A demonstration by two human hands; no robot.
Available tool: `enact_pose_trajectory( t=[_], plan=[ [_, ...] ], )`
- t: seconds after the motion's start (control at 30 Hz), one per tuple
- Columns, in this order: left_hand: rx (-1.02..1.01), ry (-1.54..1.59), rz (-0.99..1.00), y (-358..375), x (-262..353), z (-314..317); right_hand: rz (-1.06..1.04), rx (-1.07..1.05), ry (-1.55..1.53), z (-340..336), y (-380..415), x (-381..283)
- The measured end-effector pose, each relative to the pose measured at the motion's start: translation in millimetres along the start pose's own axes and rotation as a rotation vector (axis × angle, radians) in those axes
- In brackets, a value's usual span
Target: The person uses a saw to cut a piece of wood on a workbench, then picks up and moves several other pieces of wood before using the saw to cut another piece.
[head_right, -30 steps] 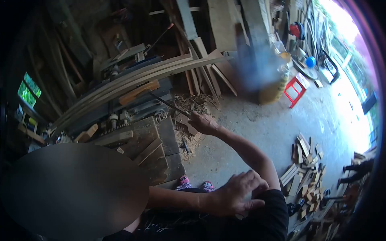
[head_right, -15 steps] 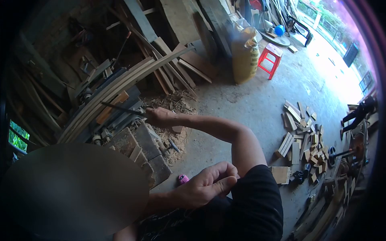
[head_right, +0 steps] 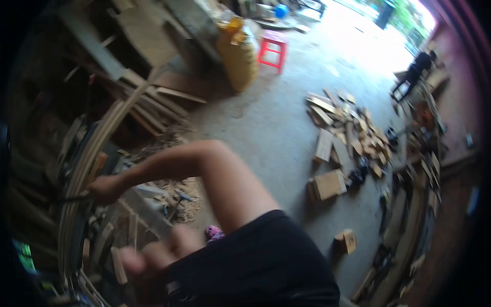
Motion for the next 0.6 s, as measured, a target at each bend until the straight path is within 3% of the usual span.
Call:
enact_pose_trajectory(
  t=[0.03,0.07,0.13,0.23,0.3,0.53,0.6],
  plan=[
    [0.02,0.22,0.229,1,-1,7,-0.081,-0.092,0.202,14,-24,-19],
    [0.03,-0.169,0.185,17,-1,7,-0.169,-0.136,0.021,16,-37,-48],
    [0.045,-0.086,0.103,21,-20,2,-0.261,-0.146,0.258,30,-66,-106],
    [0.051,-0.088,0.063,23,-19,-5,-0.298,-0.18,0.292,34,-58,-175],
    [0.064,-0.119,0.07,27,-9,-12,-0.368,-0.196,0.147,28,-39,-203],
    [0.163,-0.202,0.031,53,24,-15,-0.285,-0.226,-0.036,52,-16,-168],
    [0.189,-0.227,0.003,62,31,-6,-0.356,-0.21,-0.05,57,-1,-172]
  ],
)
Point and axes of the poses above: each hand's wrist, its own y-axis away from the middle knuckle, its own z-axis out of the palm, x = y × z, the point moved 8 cm from there along -y, towards the middle knuckle, and after that the axes turned 4 degrees about -y, right-handed, at the moved point
